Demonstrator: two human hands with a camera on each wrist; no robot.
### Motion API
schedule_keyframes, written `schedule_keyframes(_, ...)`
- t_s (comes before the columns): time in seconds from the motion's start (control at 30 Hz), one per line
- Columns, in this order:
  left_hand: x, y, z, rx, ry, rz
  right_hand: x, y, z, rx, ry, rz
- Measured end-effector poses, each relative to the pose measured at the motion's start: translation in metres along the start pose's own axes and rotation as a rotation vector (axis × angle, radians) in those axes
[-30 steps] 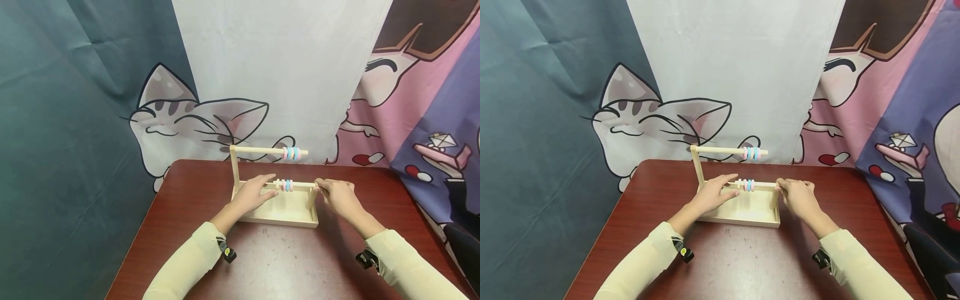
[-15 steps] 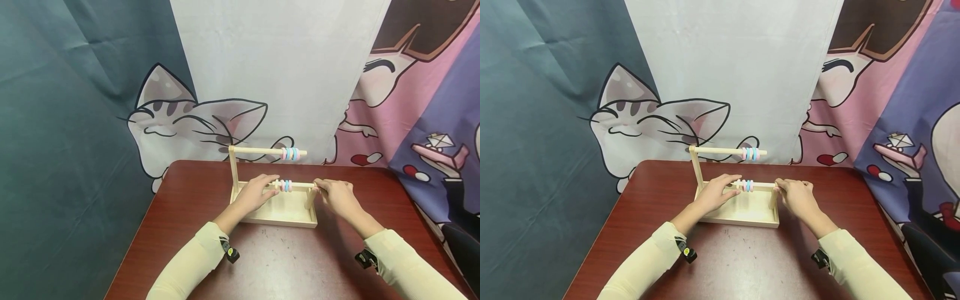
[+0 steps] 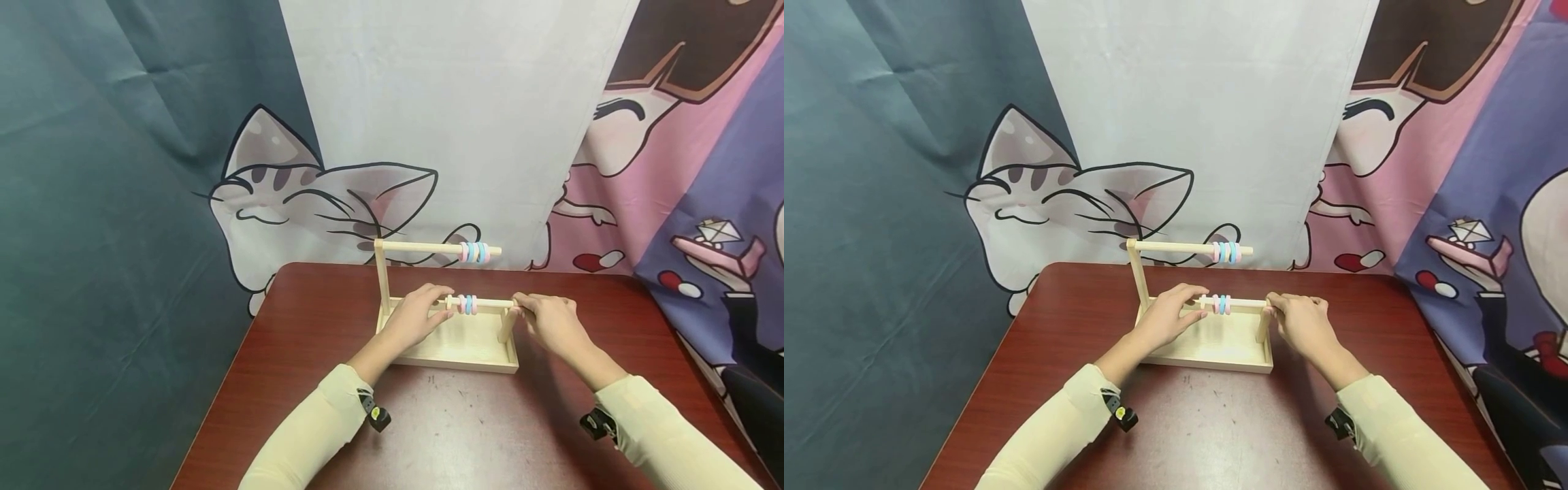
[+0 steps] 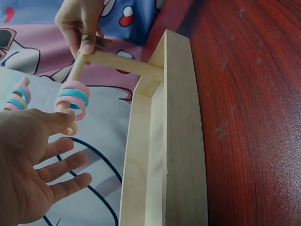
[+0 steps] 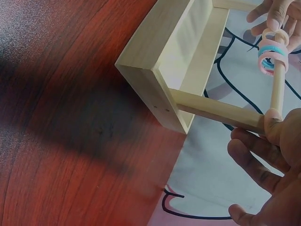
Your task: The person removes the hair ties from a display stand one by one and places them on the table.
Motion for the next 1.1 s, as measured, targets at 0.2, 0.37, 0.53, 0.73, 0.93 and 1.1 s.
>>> schedule_keyframes(0.2, -0.003, -0.006, -0.005, 0.014, 0.012, -0.024, 0.0, 0.001, 0.0, 0.001, 0.003, 0.01)
schedule_keyframes(0.37, -0.006, -0.009, -0.005, 0.006, 0.012, -0.04, 0.001, 0.002, 0.0, 0.001, 0.011, 0.028)
schedule_keyframes(0.53, -0.009, -0.012, -0.001, 0.01, 0.002, -0.063, 0.0, 0.0, 0.001, 0.002, 0.008, 0.017)
schedule_keyframes(0.73, -0.014, -0.014, 0.002, -0.009, -0.005, -0.055, 0.0, -0.002, 0.003, -0.002, -0.003, -0.006)
schedule_keyframes(0.93, -0.019, -0.016, 0.008, -0.028, -0.02, -0.051, 0.0, -0.002, 0.002, 0.0, 0.006, 0.001)
schedule_keyframes(1.1, -0.023, -0.017, 0.012, -0.014, -0.019, -0.063, 0.001, 0.001, 0.0, -0.001, 0.015, 0.018)
Point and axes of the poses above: each hand's wrist, its own x-axis towards the middle knuckle, its own y-axis out of the palm, z = x × y, the point moved 9 cm from there along x, towards the middle knuckle, and after that the axes turned 2 degrees about x, right-handed, at the moved point
